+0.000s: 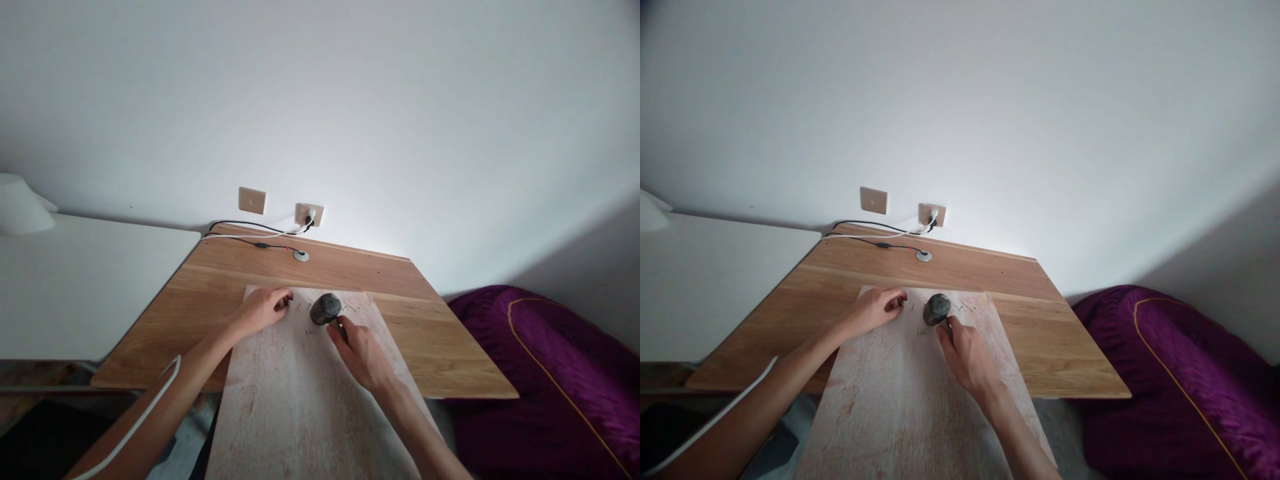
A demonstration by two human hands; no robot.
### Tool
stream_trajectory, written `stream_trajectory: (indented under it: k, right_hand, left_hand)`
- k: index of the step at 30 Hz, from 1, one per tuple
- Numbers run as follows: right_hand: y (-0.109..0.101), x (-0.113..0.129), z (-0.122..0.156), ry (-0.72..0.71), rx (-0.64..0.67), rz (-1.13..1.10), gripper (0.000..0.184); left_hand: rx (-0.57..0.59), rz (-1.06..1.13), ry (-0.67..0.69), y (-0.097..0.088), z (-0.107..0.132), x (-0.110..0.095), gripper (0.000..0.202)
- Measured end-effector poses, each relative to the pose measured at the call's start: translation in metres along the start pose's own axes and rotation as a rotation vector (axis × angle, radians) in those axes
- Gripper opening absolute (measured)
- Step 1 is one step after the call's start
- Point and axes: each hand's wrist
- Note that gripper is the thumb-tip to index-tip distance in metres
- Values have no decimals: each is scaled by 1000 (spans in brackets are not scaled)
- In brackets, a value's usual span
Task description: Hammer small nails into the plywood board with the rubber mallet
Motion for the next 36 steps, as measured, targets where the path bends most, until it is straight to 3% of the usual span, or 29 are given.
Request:
stream_trajectory:
  k: [8, 14, 26, 36]
  right_hand:
    - [5, 41, -41, -69, 15, 76, 19]
    - [17, 37, -49, -59, 57, 159, 19]
    - [15, 40, -46, -106, 6, 143, 19]
    - [21, 39, -44, -94, 53, 157, 18]
  left_hand:
    - [-10, 66, -17, 1, 1, 0, 50]
    - [-26, 69, -10, 2, 1, 0, 56]
    - [-29, 109, -58, 5, -1, 3, 52]
    - [-34, 144, -59, 3, -2, 1, 59]
Point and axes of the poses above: each hand's wrist, its own z-axis away from the middle knuckle, its own y-axis out of the palm, x = y × z, and after that the axes turned 5 degrees about -y, right-handed
